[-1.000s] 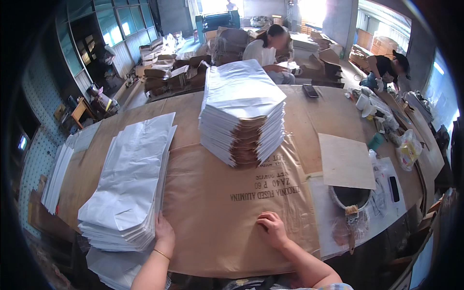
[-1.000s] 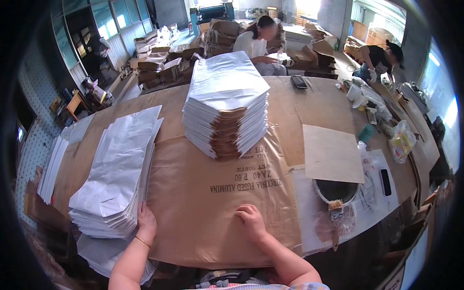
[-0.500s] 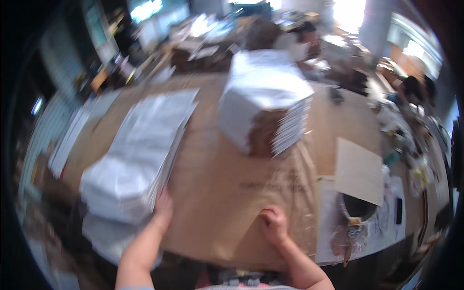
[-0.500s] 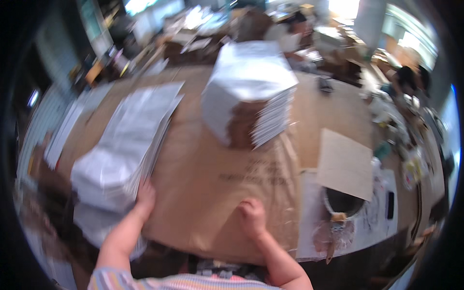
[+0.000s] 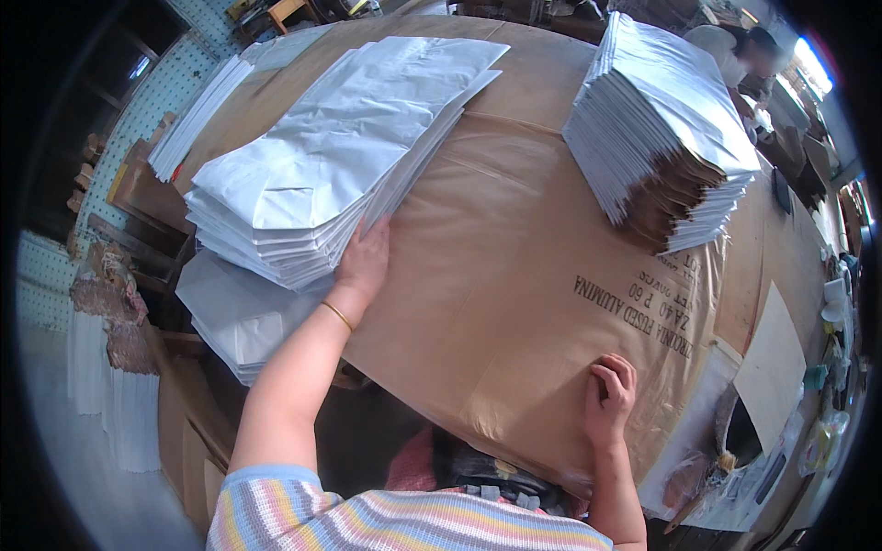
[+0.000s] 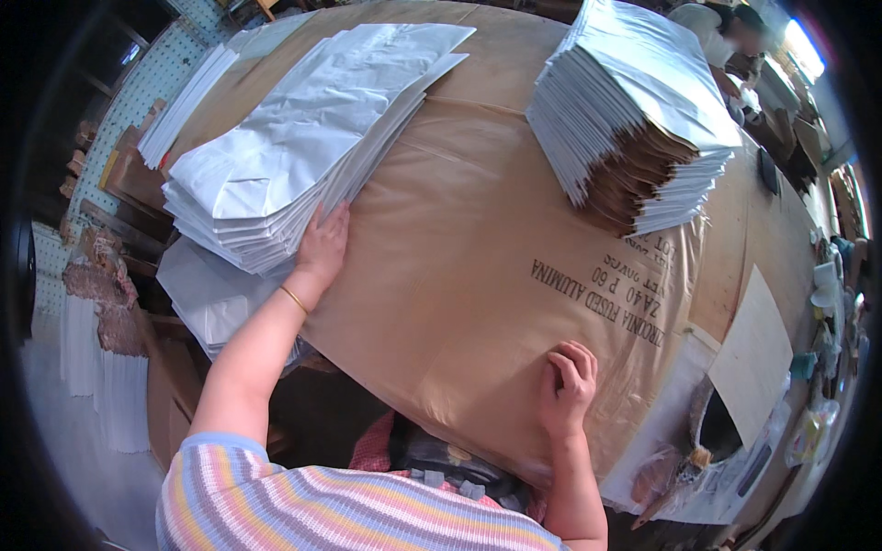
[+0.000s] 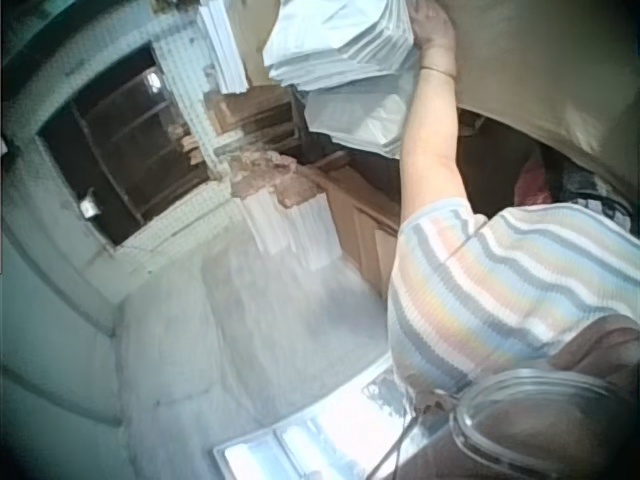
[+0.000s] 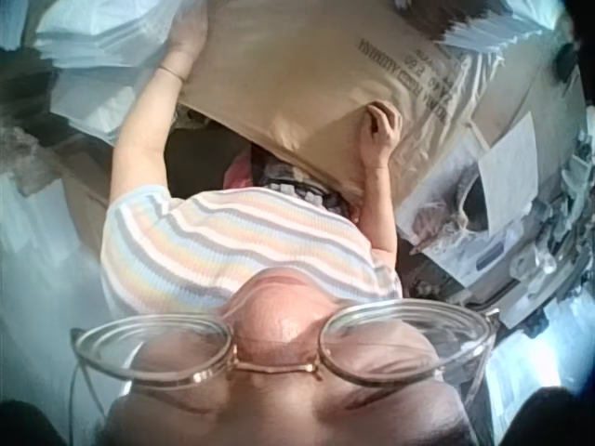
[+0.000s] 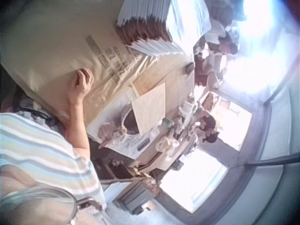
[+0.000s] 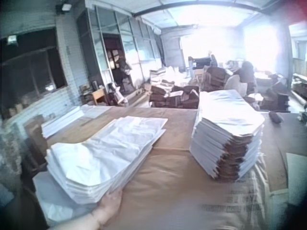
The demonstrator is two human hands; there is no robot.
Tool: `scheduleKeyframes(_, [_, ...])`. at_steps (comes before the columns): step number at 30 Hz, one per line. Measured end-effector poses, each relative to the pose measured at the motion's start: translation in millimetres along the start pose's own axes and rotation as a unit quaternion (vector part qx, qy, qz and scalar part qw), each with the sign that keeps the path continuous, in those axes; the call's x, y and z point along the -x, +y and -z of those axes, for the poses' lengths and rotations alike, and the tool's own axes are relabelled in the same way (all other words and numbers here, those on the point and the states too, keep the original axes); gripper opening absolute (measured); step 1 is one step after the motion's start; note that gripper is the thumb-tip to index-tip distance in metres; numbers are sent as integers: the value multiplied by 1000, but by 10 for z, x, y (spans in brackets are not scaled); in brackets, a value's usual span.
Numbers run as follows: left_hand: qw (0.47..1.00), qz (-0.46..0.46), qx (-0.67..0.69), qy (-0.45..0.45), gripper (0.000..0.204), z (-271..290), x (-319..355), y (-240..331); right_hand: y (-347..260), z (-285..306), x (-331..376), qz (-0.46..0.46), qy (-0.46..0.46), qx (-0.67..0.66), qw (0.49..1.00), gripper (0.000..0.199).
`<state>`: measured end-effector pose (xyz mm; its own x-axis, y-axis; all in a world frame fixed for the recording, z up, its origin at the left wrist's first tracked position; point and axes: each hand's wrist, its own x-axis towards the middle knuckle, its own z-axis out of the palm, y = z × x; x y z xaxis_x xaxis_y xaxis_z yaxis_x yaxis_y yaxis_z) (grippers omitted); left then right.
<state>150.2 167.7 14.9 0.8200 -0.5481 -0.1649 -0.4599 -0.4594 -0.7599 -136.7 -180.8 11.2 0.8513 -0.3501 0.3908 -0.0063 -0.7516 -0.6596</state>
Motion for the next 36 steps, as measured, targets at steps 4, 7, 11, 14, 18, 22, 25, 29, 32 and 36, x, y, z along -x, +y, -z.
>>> scheduleKeyframes(4, [999,20,3,-44,53,-325,-70,-284,16,-50,-17,-4,-3,16,1000,16])
scheduleKeyframes(7, [997,35,-9,-63,55,-560,-128,-545,-34,-57,-3,-19,-7,29,999,17])
scheduleKeyframes(11, [994,63,35,-81,57,-976,-260,-855,-56,-93,-8,-25,-13,55,998,19])
scheduleKeyframes(14, [989,70,47,-120,58,-1246,-377,-1119,-68,-113,-32,-15,-24,71,997,22])
scheduleKeyframes(18, [979,84,35,-185,60,-1412,-499,-1282,-101,-100,-38,-15,-43,84,995,22])
scheduleKeyframes(22, [977,128,47,-163,60,-1655,-823,-1489,-143,-119,-62,-29,-60,88,994,23])
scheduleKeyframes(25, [912,234,332,-56,56,-1978,-908,-1548,-91,-125,-30,-34,-62,88,994,25])
scheduleKeyframes(29, [968,140,120,-168,59,-1910,-875,-1587,-98,-55,-59,-28,-93,72,993,34])
scheduleKeyframes(32, [961,187,34,-201,55,-2100,-1026,-1525,-155,-27,-111,-34,-91,48,994,28])
scheduleKeyframes(36, [940,159,47,-298,48,-791,-1449,-910,-56,-15,-53,3,-41,48,998,10])
